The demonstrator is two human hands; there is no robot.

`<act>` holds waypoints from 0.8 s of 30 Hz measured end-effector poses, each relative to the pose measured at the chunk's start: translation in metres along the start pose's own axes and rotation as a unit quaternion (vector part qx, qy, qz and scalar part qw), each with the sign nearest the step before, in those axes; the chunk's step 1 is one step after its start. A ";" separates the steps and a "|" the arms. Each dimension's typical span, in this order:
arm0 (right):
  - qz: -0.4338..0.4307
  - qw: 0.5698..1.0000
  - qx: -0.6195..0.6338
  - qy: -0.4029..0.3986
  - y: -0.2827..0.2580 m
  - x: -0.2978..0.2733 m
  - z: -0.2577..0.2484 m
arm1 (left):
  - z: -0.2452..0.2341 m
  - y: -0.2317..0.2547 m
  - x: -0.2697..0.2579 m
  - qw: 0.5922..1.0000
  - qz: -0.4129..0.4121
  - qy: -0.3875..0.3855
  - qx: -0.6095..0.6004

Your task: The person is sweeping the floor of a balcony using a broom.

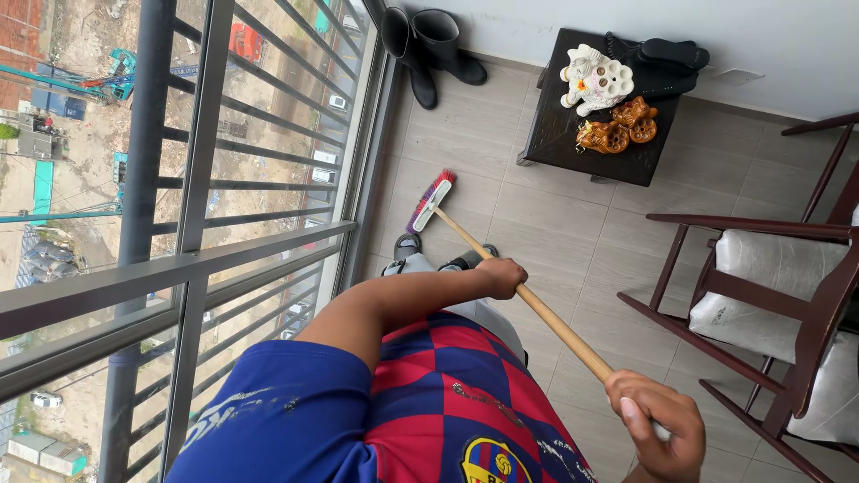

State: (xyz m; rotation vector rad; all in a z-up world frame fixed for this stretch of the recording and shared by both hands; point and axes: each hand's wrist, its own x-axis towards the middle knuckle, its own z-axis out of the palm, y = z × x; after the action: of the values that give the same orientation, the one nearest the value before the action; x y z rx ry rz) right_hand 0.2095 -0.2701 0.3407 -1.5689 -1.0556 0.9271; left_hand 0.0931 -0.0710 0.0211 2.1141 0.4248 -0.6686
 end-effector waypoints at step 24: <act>-0.217 0.964 0.094 -0.120 -0.058 0.145 0.121 | -0.101 -0.122 -0.092 0.967 -0.014 0.247 -0.060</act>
State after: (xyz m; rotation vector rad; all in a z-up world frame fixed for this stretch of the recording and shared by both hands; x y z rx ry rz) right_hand 0.1343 -0.0887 0.3614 -1.0265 -1.3723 0.8927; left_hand -0.0123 0.0762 0.0486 2.1488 0.7483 -0.1135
